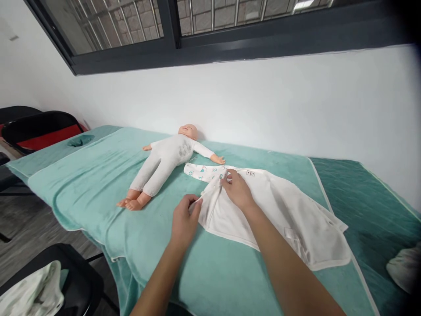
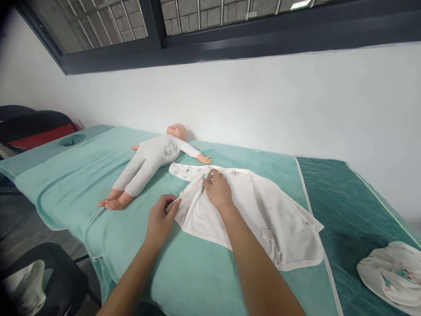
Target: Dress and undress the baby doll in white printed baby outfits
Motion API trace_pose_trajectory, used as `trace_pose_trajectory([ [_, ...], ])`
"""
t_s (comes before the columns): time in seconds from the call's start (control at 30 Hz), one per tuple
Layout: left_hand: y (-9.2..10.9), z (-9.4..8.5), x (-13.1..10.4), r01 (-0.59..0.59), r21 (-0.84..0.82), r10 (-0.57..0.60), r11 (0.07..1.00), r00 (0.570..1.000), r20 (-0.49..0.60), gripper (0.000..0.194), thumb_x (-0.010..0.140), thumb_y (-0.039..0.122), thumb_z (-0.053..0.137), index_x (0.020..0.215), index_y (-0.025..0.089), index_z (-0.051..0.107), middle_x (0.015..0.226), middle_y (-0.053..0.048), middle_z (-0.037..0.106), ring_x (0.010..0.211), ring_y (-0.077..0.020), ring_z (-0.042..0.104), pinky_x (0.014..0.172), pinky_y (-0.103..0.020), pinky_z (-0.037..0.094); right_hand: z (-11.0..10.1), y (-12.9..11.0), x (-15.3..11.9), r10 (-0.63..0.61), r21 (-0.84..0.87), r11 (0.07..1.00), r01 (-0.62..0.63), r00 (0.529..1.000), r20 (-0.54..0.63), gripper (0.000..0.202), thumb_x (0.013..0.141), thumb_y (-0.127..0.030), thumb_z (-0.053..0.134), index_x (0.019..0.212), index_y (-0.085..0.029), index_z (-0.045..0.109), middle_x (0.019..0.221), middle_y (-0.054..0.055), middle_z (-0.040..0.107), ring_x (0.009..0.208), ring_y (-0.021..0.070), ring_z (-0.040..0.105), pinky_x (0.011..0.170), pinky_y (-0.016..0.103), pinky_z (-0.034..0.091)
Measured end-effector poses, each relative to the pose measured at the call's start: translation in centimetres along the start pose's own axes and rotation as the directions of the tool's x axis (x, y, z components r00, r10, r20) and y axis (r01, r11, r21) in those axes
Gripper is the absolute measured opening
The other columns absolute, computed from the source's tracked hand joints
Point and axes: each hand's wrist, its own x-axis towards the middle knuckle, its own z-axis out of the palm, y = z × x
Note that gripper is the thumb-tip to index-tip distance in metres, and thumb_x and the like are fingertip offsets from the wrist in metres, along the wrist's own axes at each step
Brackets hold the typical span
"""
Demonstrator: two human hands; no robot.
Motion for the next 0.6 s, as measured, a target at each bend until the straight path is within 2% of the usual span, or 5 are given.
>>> trace_pose_trajectory([
  [0.17,2.3,1.5,-1.6,-0.091,-0.133,0.092,0.987,0.996,0.002,0.019,0.095,0.033,0.051,0.094,0.024,0.067,0.085,0.000,0.068,0.077,-0.0150,0.062,0.069,-0.027,0.047,0.0,0.2,0.5,0.054,0.323,0.945,-0.047,0.998,-0.014,0.064,0.085,-0.040,0.056,0.144,-0.021,0.039,0.144,0.013,0.050,0.130,0.0225,0.050,0.103,0.035,0.042],
  [0.3,3.5,3.0,-2.1,-0.194,-0.129,0.192,0.972,0.981,-0.026,0.018,0.097,0.026,0.049,0.102,0.024,0.066,0.090,-0.002,0.069,0.081,-0.0145,0.063,0.071,-0.028,0.049,-0.7,0.0,0.4,0.108,0.494,0.866,-0.081,0.994,-0.027,0.065,0.079,-0.041,0.061,0.139,-0.023,0.045,0.142,0.012,0.051,0.128,0.0223,0.052,0.100,0.033,0.046],
  [0.37,3.7,3.7,-2.4,-0.324,-0.087,0.325,0.942,0.946,0.002,0.018,0.097,0.020,0.049,0.106,0.024,0.064,0.094,-0.002,0.069,0.086,-0.0152,0.064,0.076,-0.029,0.050,-1.3,0.1,0.4,0.151,0.525,0.845,-0.106,0.988,-0.043,0.059,0.076,-0.040,0.062,0.132,-0.022,0.050,0.134,0.011,0.056,0.118,0.0222,0.059,0.094,0.032,0.049],
  [0.47,3.5,4.3,-2.9,-0.501,0.007,0.500,0.865,0.864,0.060,0.023,0.095,0.014,0.049,0.112,0.024,0.060,0.099,-0.004,0.070,0.094,-0.0176,0.064,0.080,-0.032,0.051,-1.9,0.8,0.6,0.195,0.523,0.841,-0.140,0.979,-0.052,0.052,0.074,-0.038,0.063,0.122,-0.022,0.054,0.127,0.009,0.060,0.104,0.0206,0.064,0.087,0.031,0.051],
  [0.6,3.7,4.3,-3.4,-0.601,0.128,0.573,0.789,0.795,0.199,0.024,0.095,0.014,0.048,0.114,0.023,0.059,0.102,-0.006,0.069,0.094,-0.0194,0.064,0.079,-0.035,0.051,-2.5,2.1,0.9,0.178,0.347,0.925,-0.157,0.984,-0.031,0.051,0.074,-0.036,0.063,0.121,-0.020,0.054,0.112,0.008,0.067,0.089,0.0203,0.067,0.078,0.031,0.050],
])
